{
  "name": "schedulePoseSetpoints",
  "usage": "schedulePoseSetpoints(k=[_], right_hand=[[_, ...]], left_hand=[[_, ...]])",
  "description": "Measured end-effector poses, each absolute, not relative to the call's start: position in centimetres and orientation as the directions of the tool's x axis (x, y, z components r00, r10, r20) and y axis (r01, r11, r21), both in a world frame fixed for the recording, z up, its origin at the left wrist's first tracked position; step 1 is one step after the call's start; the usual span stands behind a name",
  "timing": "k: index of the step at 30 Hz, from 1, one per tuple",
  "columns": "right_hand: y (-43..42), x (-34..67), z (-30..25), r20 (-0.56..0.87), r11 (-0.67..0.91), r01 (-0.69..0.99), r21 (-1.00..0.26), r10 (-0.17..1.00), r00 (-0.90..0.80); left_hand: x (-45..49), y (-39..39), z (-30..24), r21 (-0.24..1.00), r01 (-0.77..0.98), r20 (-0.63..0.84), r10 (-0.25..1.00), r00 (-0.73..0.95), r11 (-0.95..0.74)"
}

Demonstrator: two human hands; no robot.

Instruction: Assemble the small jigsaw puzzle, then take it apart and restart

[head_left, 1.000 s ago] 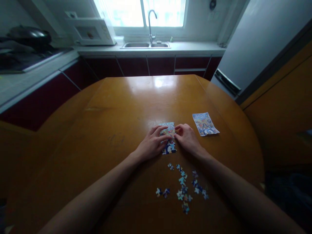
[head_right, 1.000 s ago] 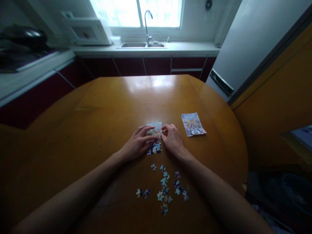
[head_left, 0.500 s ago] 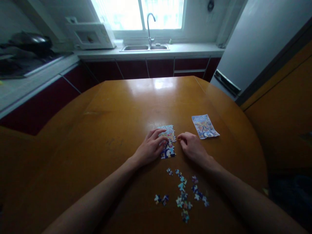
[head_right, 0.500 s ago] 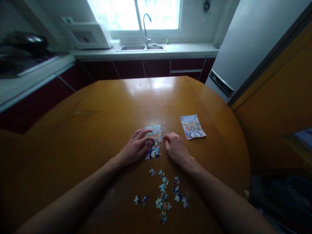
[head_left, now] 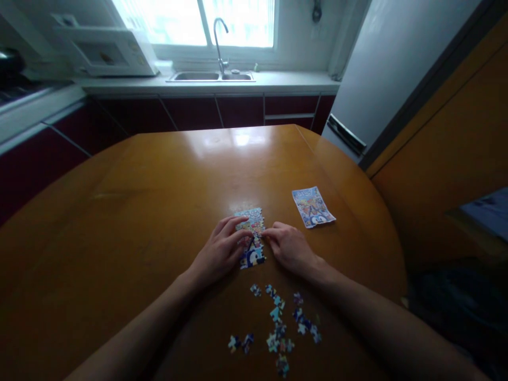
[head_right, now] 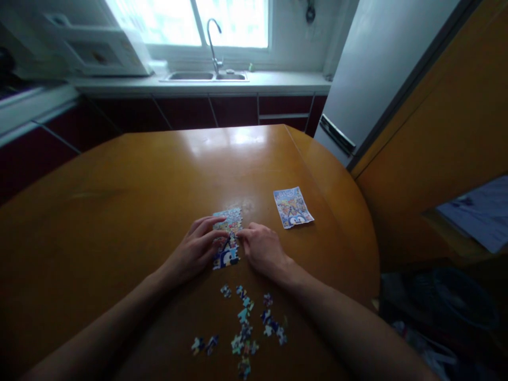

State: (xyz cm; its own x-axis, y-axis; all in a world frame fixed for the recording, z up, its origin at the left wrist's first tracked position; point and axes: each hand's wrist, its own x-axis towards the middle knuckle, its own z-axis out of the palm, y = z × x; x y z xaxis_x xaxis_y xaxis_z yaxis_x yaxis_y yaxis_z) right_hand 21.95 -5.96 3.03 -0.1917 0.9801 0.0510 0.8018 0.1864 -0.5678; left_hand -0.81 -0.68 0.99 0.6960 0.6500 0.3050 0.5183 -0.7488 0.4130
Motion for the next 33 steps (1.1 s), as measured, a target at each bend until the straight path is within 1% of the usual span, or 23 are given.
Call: schedulePoseSetpoints(k=[5, 10, 14, 17, 20, 27, 33], right_hand=[[-5.86, 22.01, 3.27, 0.049, 0.210, 0.821, -0.531, 0.975, -0.218], [-5.76, 21.85, 3.08, 0.047, 0.199, 0.811, -0.551, 0.977, -0.208], [-5.62, 21.90, 2.93, 0.053, 0.122, 0.795, -0.595, 0.992, -0.113], [-5.43, 22.17, 2.95, 0.012, 0.052, 0.803, -0.594, 0.998, -0.056], [-5.29, 22.42, 2.99, -0.023, 0.013, 0.807, -0.591, 0.999, -0.034], [-5.25, 22.60, 2.92, -0.022, 0.016, 0.798, -0.602, 0.999, -0.037], [-5.21, 22.70, 2.79, -0.022, 0.018, 0.789, -0.615, 0.999, -0.040]], left_hand=[[-0.95, -0.42, 0.73, 0.401, 0.513, 0.308, 0.639, 0.705, -0.759], [-0.95, -0.39, 0.61, 0.400, 0.522, 0.303, 0.646, 0.700, -0.753], [-0.87, -0.46, 0.85, 0.395, 0.523, 0.300, 0.644, 0.704, -0.755], [-0.95, -0.40, 0.82, 0.386, 0.525, 0.294, 0.641, 0.710, -0.759], [-1.08, -0.30, 0.63, 0.383, 0.523, 0.296, 0.638, 0.711, -0.761], [-0.92, -0.53, 0.98, 0.409, 0.534, 0.287, 0.660, 0.694, -0.740], [-0.82, -0.80, 1.32, 0.397, 0.535, 0.277, 0.653, 0.705, -0.746]])
